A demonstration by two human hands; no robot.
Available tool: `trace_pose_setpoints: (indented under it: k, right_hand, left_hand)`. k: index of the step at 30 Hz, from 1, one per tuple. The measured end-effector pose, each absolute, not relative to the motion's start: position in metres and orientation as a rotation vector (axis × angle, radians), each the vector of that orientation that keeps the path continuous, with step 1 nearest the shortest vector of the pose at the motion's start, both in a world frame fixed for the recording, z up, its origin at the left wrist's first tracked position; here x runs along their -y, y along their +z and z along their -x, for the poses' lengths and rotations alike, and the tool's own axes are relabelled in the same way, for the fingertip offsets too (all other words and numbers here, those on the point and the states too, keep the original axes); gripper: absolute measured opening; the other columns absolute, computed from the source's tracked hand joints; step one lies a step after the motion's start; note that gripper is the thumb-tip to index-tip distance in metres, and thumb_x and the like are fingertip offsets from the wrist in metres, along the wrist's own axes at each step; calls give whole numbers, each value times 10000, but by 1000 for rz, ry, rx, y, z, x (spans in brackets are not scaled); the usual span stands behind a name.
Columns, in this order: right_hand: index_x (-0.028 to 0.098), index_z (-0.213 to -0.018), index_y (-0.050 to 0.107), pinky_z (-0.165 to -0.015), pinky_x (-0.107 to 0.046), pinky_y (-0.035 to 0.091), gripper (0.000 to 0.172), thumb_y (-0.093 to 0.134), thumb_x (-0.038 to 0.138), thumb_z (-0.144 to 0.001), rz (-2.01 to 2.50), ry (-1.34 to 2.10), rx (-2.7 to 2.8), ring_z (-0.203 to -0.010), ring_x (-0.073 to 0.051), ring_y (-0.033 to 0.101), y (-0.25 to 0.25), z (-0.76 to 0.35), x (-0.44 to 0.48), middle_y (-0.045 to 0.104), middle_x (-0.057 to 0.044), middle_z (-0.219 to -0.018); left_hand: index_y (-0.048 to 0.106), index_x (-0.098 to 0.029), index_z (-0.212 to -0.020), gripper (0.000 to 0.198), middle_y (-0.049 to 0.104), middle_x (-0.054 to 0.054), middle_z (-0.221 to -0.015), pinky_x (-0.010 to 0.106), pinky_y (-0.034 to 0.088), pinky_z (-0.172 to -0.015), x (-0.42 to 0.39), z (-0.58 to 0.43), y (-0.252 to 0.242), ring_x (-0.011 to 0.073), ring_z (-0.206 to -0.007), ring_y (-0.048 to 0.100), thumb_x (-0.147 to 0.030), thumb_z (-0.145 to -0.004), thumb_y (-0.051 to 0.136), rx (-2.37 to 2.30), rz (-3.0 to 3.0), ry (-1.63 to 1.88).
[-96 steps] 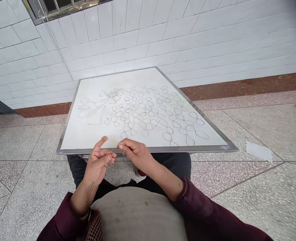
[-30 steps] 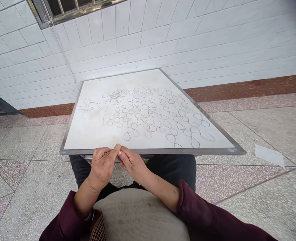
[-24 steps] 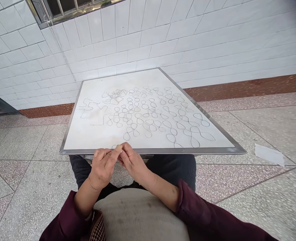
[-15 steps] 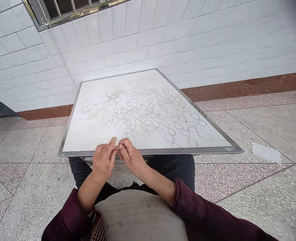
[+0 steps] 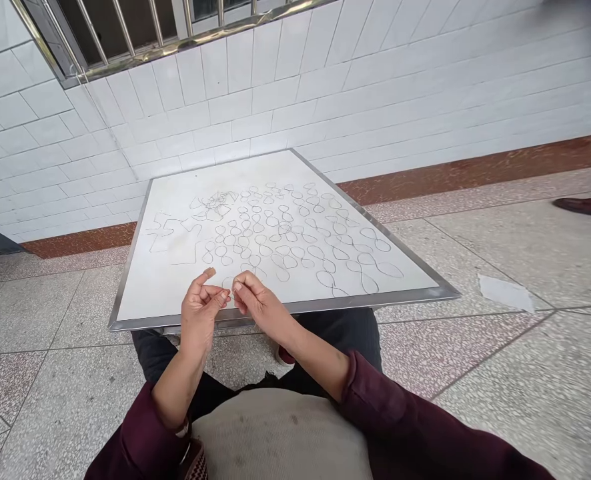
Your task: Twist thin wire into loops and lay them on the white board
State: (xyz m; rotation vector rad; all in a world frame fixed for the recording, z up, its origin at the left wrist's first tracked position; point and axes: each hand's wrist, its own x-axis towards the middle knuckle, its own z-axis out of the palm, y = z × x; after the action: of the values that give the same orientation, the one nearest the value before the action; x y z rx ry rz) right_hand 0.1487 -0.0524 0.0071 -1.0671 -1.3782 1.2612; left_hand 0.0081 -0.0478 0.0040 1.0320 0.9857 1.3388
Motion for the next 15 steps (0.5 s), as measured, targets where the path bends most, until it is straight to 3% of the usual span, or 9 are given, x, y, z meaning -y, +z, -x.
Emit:
trace_pose_setpoints:
  k: [3, 15]
  right_hand:
    - [222, -807, 511, -728, -292, 451, 254, 504, 450, -918, 1017, 1316, 1285, -728, -137, 497, 10, -149, 53, 507, 19, -762]
    - [214, -835, 543, -739, -286, 429, 182, 633, 371, -854, 933, 1477, 1112, -727, -126, 557, 7, -148, 53, 581, 37, -737]
  left_hand:
    - [580, -189, -1245, 534, 661, -24, -730, 271, 482, -750, 50, -9, 2, 117, -710, 613, -275, -752, 765, -1001, -1031, 1356]
    - [553, -197, -1276, 500, 659, 2, -788, 263, 524, -692, 56, -8, -1, 134, -729, 632, -296, -811, 707, -1120, -1148, 1390]
